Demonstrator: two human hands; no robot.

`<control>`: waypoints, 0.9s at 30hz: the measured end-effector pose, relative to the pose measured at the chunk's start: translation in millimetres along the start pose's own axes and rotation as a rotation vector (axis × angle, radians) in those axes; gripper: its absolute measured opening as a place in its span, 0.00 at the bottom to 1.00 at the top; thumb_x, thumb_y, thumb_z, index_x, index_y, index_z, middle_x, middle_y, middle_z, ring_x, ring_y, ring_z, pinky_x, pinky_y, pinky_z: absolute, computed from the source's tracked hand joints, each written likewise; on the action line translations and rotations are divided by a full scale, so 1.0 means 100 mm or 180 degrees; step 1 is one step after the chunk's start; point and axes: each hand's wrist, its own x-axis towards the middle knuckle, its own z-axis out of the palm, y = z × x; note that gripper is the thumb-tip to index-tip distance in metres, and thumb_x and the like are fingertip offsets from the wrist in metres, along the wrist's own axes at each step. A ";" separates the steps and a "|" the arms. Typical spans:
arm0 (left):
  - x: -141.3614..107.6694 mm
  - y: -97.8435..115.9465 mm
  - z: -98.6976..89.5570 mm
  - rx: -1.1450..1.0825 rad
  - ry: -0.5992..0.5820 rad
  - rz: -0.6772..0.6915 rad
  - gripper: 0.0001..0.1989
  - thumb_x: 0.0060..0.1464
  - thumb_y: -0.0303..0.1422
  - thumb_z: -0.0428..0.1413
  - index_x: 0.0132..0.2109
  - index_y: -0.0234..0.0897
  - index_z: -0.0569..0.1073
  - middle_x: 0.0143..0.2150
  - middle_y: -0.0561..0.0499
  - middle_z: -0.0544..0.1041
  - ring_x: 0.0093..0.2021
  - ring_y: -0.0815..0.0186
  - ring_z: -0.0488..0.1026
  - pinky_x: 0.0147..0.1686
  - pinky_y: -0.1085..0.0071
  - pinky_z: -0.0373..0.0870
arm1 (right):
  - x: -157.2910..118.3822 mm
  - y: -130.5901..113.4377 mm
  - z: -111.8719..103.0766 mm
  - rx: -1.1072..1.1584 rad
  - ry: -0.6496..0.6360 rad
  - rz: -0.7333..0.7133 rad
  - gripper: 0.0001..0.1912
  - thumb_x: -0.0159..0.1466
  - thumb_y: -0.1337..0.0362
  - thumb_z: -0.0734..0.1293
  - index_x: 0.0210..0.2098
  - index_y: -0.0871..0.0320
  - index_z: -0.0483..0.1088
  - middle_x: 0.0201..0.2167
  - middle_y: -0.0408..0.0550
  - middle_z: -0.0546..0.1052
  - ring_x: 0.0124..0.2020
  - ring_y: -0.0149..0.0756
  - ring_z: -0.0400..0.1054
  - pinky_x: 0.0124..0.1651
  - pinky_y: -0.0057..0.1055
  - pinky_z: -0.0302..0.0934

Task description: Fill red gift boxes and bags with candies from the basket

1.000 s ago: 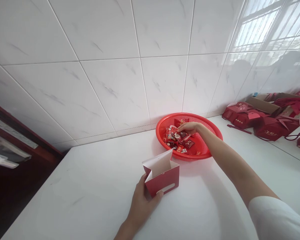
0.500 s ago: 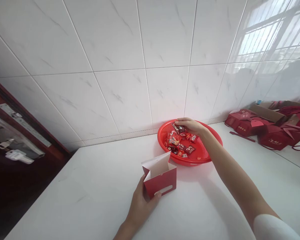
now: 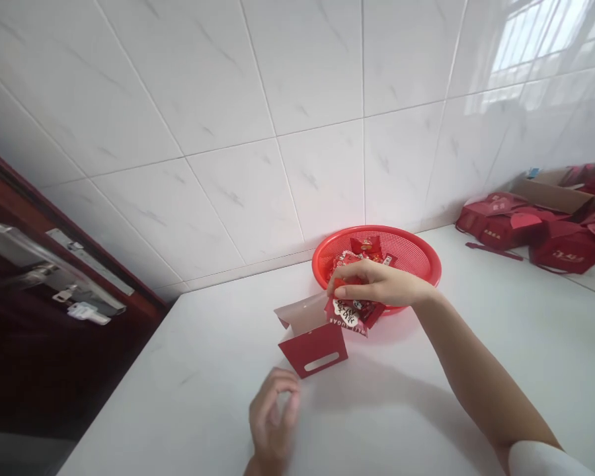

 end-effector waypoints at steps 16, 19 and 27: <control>-0.17 0.61 0.87 -0.2681 -0.0933 -0.2221 0.18 0.48 0.45 0.66 0.41 0.39 0.75 0.32 0.48 0.76 0.38 0.51 0.78 0.41 0.55 0.73 | -0.14 -0.22 0.56 -0.1227 -0.1062 0.0267 0.11 0.68 0.61 0.63 0.29 0.57 0.65 0.23 0.41 0.68 0.23 0.29 0.60 0.22 0.26 0.47; -0.11 0.71 0.94 -0.2860 -0.0635 -0.2253 0.15 0.45 0.42 0.68 0.37 0.40 0.75 0.29 0.50 0.74 0.34 0.56 0.76 0.39 0.57 0.74 | -0.14 -0.21 0.52 -0.0996 -0.0854 0.0305 0.09 0.66 0.62 0.64 0.30 0.56 0.63 0.24 0.40 0.70 0.23 0.28 0.61 0.21 0.25 0.48; 0.16 0.81 0.93 -0.2748 -0.0538 -0.2382 0.15 0.43 0.41 0.69 0.35 0.40 0.75 0.31 0.51 0.74 0.33 0.62 0.73 0.39 0.60 0.76 | -0.19 -0.22 0.41 -0.0750 -0.0433 0.0423 0.13 0.69 0.59 0.63 0.29 0.56 0.61 0.25 0.40 0.72 0.22 0.27 0.63 0.23 0.25 0.48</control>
